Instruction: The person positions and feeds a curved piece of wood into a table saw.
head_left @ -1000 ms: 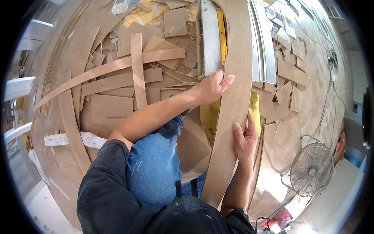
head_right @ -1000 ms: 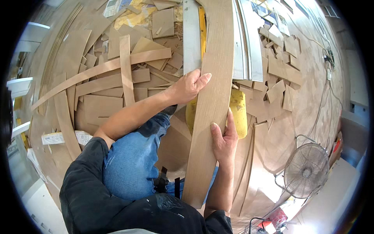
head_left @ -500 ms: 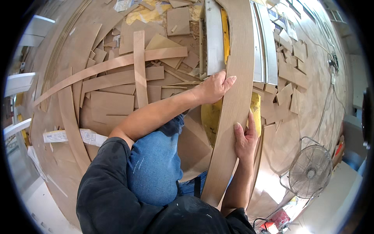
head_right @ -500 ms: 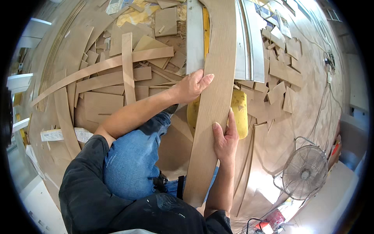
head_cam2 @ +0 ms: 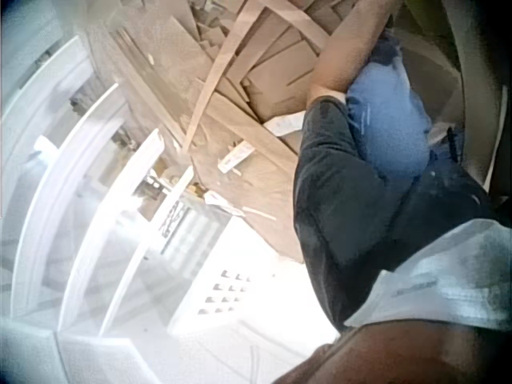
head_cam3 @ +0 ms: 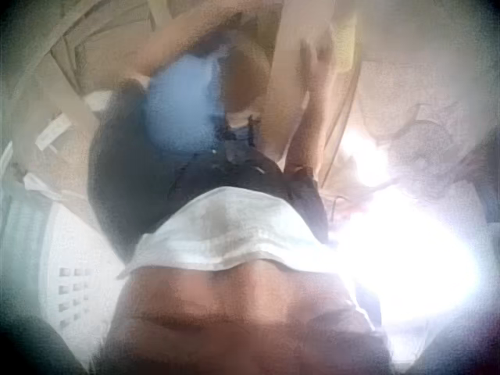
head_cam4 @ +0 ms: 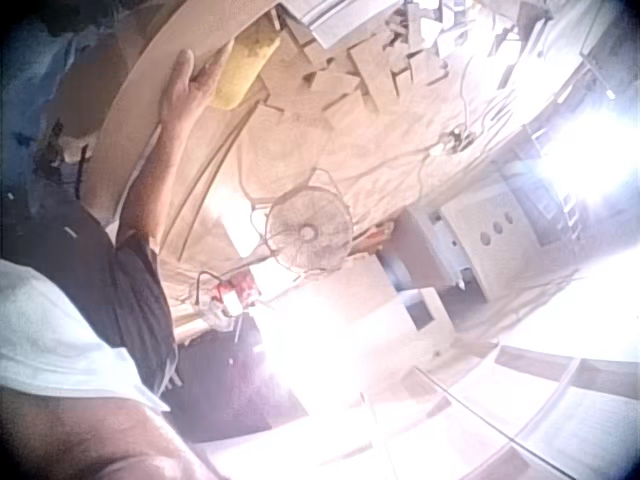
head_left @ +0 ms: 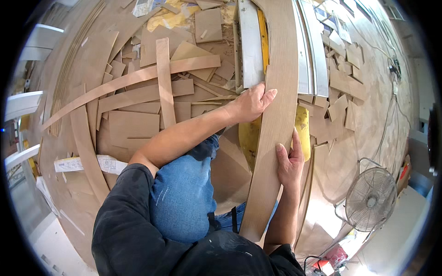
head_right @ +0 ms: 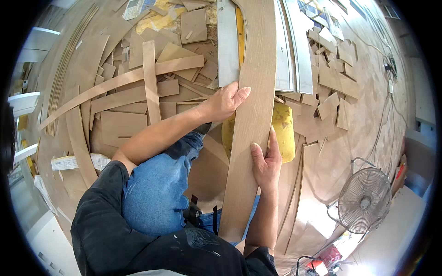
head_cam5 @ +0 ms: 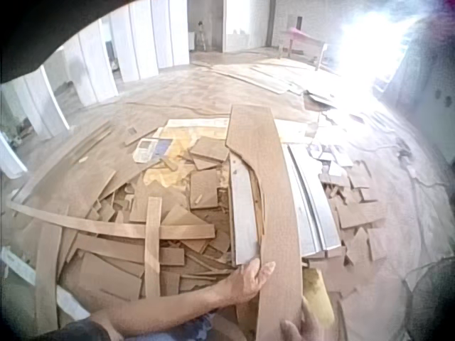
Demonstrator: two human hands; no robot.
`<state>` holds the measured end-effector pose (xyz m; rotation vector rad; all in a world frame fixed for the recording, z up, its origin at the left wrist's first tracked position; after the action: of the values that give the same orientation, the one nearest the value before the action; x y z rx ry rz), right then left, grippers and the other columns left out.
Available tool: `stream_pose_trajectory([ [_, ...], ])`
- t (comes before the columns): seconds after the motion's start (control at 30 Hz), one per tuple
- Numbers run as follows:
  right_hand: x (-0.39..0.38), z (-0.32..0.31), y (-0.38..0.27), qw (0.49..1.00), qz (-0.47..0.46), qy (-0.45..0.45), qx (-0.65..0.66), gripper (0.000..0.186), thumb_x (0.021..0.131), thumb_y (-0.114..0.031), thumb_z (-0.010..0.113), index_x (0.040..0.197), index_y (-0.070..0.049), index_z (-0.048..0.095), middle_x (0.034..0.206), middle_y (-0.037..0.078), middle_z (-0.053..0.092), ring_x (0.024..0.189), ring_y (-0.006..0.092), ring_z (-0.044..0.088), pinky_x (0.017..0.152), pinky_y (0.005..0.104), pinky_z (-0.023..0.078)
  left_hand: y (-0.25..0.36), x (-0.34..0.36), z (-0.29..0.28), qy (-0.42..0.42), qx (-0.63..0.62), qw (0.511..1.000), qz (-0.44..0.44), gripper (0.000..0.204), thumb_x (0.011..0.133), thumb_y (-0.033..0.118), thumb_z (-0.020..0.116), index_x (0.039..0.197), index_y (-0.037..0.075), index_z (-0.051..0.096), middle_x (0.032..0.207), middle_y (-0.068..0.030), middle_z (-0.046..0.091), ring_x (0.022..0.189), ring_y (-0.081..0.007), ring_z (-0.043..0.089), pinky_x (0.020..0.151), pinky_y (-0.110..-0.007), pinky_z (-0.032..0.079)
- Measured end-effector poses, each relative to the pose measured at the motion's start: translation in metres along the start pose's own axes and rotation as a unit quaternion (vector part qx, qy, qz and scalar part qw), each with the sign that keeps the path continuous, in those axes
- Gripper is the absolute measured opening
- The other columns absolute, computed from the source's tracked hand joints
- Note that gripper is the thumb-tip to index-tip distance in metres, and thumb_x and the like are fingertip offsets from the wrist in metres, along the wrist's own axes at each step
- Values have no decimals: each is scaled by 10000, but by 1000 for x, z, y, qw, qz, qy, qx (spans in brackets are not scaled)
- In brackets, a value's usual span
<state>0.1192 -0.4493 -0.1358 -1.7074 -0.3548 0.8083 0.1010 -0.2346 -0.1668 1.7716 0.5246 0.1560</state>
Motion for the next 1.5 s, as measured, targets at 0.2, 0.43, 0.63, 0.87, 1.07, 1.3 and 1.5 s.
stream_pose_trajectory([
  [0.2, -1, 0, 2, 1000, 21, 1, -11, 648, 1020, -107, 619, 1561, 43, 295, 1396, 177, 575, 1213, 199, 607, 1008, 333, 506, -5, -1, 2, -5, -10, 1000, 6, 536, 1085, 458, 458, 917, -47, 516, 796, -252, 607, 732, -304, 609, 696, -443, 491],
  [0.43, 0, -1, 3, 1000, 8, -2, 5, 670, 1011, -112, 639, 1564, 42, 293, 1391, 181, 583, 1208, 192, 607, 1002, 320, 506, -2, -1, 1, -7, 6, 1000, 4, 547, 1082, 464, 456, 921, -56, 508, 838, -283, 612, 785, -341, 625, 717, -453, 496],
  [0.63, -2, -5, 7, 1000, 25, 8, -5, 671, 1012, -112, 635, 1566, 44, 288, 1370, 184, 598, 1188, 191, 620, 989, 320, 516, 0, 1, 5, -34, 5, 999, -6, 586, 1076, 486, 440, 993, -87, 531, 950, -345, 640, 932, -449, 667, 798, -485, 517],
  [0.87, -1, -1, 7, 1000, 24, -4, 12, 658, 1016, -97, 623, 1566, 39, 289, 1374, 186, 596, 1197, 196, 620, 989, 320, 518, -4, 0, 4, -45, 18, 999, -18, 599, 1076, 502, 425, 991, -83, 524, 947, -342, 652, 930, -453, 678, 808, -488, 524],
  [1.07, -1, 0, 7, 1000, 11, 0, 15, 646, 1020, -90, 613, 1567, 33, 291, 1396, 178, 578, 1217, 193, 604, 1002, 320, 509, -3, 0, 4, -36, 13, 999, -11, 611, 1076, 516, 416, 985, -79, 522, 930, -331, 653, 914, -441, 679, 808, -488, 522],
  [1.3, -1, 2, 5, 1000, 20, -1, 14, 649, 1016, -104, 626, 1562, 35, 303, 1385, 175, 587, 1189, 189, 620, 978, 317, 524, -5, -1, 4, -50, 10, 999, -18, 599, 1078, 505, 421, 949, -72, 518, 916, -326, 653, 899, -428, 682, 784, -481, 523],
  [1.5, -2, -1, 4, 1000, -1, 3, 4, 653, 1015, -103, 620, 1562, 44, 295, 1402, 177, 578, 1244, 192, 588, 1018, 330, 500, -4, 0, 6, -39, 4, 999, -3, 599, 1076, 501, 426, 962, -79, 525, 927, -348, 648, 922, -463, 673, 788, -493, 523],
])
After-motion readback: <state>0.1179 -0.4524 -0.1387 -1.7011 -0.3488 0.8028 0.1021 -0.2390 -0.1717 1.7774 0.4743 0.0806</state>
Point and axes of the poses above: each hand's wrist, its own x-axis towards the middle knuckle, its own z-axis out of the palm, y = z × x, the point moved 9 cm from there along x, towards the middle knuckle
